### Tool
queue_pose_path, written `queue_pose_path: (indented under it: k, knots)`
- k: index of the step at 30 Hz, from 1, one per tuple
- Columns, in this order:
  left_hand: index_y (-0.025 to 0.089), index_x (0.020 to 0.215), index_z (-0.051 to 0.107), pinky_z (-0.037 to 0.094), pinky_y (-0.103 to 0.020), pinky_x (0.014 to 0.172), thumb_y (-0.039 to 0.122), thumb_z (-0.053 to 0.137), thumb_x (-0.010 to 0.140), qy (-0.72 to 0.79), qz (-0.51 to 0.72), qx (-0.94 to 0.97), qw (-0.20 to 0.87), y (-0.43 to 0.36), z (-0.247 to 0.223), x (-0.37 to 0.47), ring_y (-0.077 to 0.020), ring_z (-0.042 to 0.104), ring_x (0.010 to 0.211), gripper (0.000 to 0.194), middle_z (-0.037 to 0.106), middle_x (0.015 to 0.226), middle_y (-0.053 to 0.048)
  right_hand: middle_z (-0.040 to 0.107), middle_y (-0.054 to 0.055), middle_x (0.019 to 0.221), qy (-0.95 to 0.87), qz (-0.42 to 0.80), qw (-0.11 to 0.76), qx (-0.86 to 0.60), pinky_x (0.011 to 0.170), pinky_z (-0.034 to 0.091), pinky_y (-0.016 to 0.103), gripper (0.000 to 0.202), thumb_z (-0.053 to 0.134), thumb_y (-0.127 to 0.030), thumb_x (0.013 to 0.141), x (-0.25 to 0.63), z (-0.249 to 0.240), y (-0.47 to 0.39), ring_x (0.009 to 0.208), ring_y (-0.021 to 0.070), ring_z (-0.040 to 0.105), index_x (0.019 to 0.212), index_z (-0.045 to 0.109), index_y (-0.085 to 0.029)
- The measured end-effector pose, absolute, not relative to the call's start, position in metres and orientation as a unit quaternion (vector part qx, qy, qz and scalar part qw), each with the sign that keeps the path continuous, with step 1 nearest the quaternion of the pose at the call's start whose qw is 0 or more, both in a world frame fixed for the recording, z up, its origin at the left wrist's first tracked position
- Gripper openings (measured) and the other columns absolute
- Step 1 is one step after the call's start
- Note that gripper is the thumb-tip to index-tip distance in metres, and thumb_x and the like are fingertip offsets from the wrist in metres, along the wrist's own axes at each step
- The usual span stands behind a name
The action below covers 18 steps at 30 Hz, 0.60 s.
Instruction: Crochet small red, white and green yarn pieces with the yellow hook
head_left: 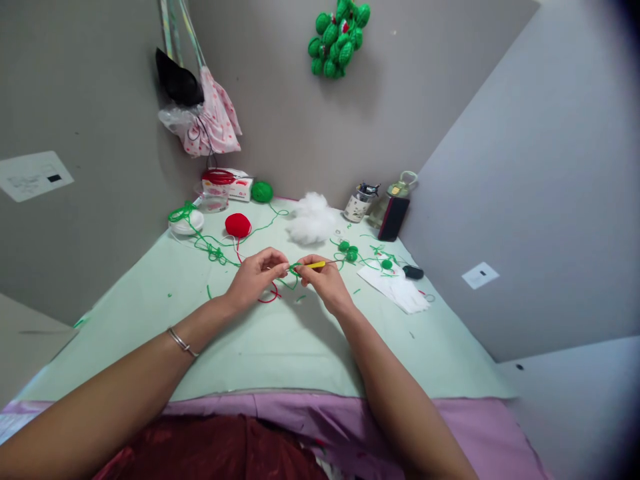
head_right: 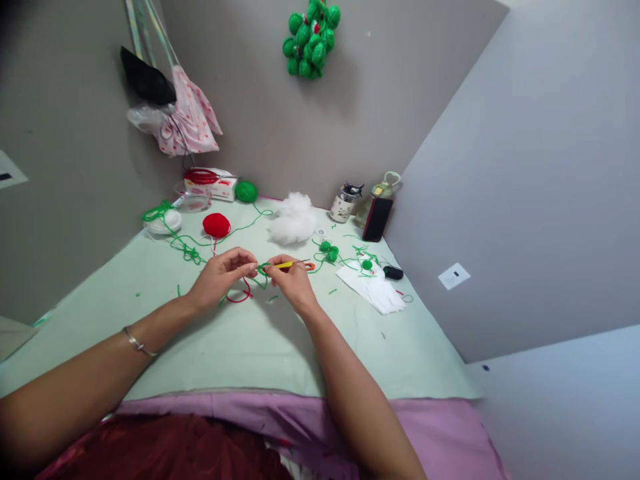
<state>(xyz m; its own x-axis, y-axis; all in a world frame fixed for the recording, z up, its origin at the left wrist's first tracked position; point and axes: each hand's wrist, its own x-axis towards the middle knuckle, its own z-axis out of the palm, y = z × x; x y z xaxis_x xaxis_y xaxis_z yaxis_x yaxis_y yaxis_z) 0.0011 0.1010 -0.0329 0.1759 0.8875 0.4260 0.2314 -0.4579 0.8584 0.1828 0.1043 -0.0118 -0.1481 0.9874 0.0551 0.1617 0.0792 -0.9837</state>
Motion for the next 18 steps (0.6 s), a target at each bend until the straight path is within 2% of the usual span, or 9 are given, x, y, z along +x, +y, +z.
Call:
queue_pose_path:
  k: [3,6,12,18]
  knots:
    - [0.021,0.095,0.063,0.058,-0.033,0.080,0.038,0.065,0.091,0.398,0.505,0.698,0.315,0.0978,-0.0333,0.0008,-0.0201,0.071,0.084,0.017,0.073,0.091,-0.004,0.059,-0.004,0.061,-0.601,0.470,0.434,-0.479,0.058,0.038,0.028,0.015,0.069,-0.035,0.073,0.1830,-0.0140,0.1044,0.057,0.0124,0.051,0.077,0.066,-0.020]
    - [0.023,0.090,0.066,0.055,-0.034,0.084,0.034,0.068,0.088,0.394,0.501,0.713,0.292,0.0954,-0.0339,0.0009,-0.0211,0.069,0.086,0.011,0.072,0.091,-0.004,0.056,-0.005,0.057,-0.607,0.468,0.431,-0.476,0.057,0.038,0.027,0.014,0.068,-0.034,0.074,0.1804,-0.0145,0.1032,0.055,0.0124,0.049,0.076,0.065,-0.021]
    - [0.023,0.083,0.067,0.051,-0.030,0.073,0.021,0.068,0.078,0.406,0.504,0.698,0.308,0.0926,-0.0321,0.0039,-0.0175,0.062,0.071,0.005,0.068,0.076,0.001,0.054,-0.005,0.055,-0.613,0.467,0.427,-0.474,0.055,0.037,0.027,0.016,0.070,-0.035,0.072,0.1756,-0.0130,0.0999,0.055,0.0127,0.049,0.073,0.064,-0.021]
    - [0.021,0.088,0.062,0.054,-0.029,0.066,0.029,0.070,0.078,0.408,0.536,0.615,0.410,0.0990,-0.0261,0.0031,-0.0159,0.066,0.066,0.015,0.065,0.073,0.002,0.062,-0.002,0.069,-0.616,0.448,0.461,-0.455,0.060,0.042,0.027,0.019,0.075,-0.036,0.070,0.1735,-0.0103,0.0975,0.063,0.0132,0.052,0.078,0.065,-0.021]
